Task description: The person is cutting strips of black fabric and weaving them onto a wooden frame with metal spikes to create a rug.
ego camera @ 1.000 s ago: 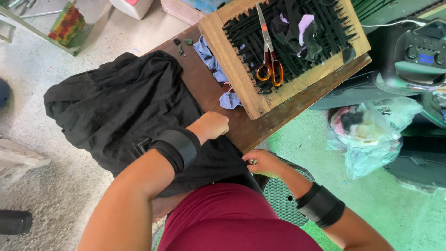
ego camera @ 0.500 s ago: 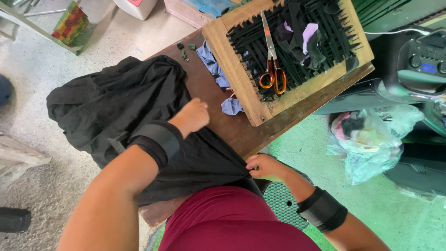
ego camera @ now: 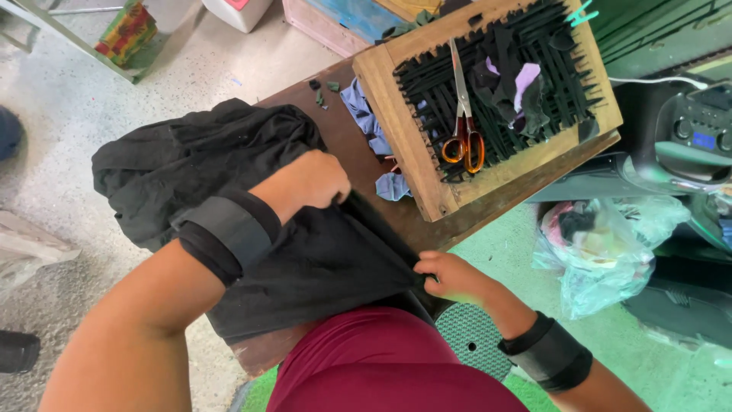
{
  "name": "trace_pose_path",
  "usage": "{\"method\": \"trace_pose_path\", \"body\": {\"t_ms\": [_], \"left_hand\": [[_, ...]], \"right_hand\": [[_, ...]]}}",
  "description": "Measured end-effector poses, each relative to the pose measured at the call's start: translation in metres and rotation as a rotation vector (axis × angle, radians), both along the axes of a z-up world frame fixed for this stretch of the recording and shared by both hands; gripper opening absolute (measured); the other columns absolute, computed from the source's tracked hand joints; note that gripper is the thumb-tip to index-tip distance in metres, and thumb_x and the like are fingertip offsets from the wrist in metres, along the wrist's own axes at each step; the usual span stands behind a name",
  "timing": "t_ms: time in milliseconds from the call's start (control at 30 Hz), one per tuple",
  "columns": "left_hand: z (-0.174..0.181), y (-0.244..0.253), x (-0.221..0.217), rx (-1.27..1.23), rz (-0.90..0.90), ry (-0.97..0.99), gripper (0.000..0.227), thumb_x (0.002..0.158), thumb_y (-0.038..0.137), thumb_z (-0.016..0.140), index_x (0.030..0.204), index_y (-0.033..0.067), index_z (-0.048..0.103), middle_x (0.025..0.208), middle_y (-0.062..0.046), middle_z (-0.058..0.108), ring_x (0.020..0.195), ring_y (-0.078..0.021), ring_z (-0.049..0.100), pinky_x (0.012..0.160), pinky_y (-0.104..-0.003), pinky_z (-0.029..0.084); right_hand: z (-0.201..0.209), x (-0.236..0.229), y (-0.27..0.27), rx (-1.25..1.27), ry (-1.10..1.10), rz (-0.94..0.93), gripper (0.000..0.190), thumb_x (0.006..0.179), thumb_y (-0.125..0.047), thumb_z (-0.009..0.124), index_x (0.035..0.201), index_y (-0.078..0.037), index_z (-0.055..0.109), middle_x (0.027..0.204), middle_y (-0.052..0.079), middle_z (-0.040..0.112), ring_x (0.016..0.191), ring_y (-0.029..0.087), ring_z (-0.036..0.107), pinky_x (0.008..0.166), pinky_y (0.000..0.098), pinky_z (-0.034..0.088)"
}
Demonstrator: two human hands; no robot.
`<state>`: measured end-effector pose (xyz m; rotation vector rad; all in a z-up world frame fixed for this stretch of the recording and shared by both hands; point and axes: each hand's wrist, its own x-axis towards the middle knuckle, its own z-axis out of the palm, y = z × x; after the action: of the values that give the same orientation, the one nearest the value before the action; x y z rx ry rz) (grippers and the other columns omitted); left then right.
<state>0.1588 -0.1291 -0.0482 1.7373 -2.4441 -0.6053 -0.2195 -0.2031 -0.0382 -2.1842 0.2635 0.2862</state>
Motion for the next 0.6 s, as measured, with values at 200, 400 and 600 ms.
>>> {"method": "trace_pose_path", "body": {"t_ms": [200,400,600], "left_hand": [[0.051,-0.001,0.067,-0.013,0.072,-0.399,0.029,0.059,0.044,0.081,0.076,0.0201,0.081,0.078,-0.002,0.074,0.091,-0.0281,0.066,0.081,-0.043,0.050],[0.049,0.012,0.118,0.157,0.278,-0.634,0.040,0.068,0.055,0.083,0.086,0.0197,0.084,0.089,0.000,0.077,0.102,-0.0247,0.068,0.087,-0.042,0.051],[0.094,0.088,0.159,0.473,0.626,-0.708,0.026,0.073,0.034,0.087,0.096,0.0234,0.087,0.100,-0.005,0.077,0.100,-0.0303,0.074,0.084,-0.045,0.052]], "right_hand": [[0.025,0.006,-0.004,0.088,0.040,-0.096,0.015,0.077,-0.005,0.063,0.091,-0.001,0.064,0.085,0.012,0.050,0.077,0.028,0.059,0.064,0.0374,0.047],[0.027,-0.005,-0.019,0.057,-0.174,-0.239,0.014,0.074,-0.002,0.063,0.088,0.001,0.063,0.088,0.011,0.057,0.079,0.026,0.060,0.068,0.0352,0.049],[0.031,0.020,-0.005,0.224,-0.111,-0.185,0.014,0.074,0.000,0.060,0.086,0.001,0.065,0.096,0.010,0.071,0.088,0.025,0.069,0.078,0.0333,0.055]]}}
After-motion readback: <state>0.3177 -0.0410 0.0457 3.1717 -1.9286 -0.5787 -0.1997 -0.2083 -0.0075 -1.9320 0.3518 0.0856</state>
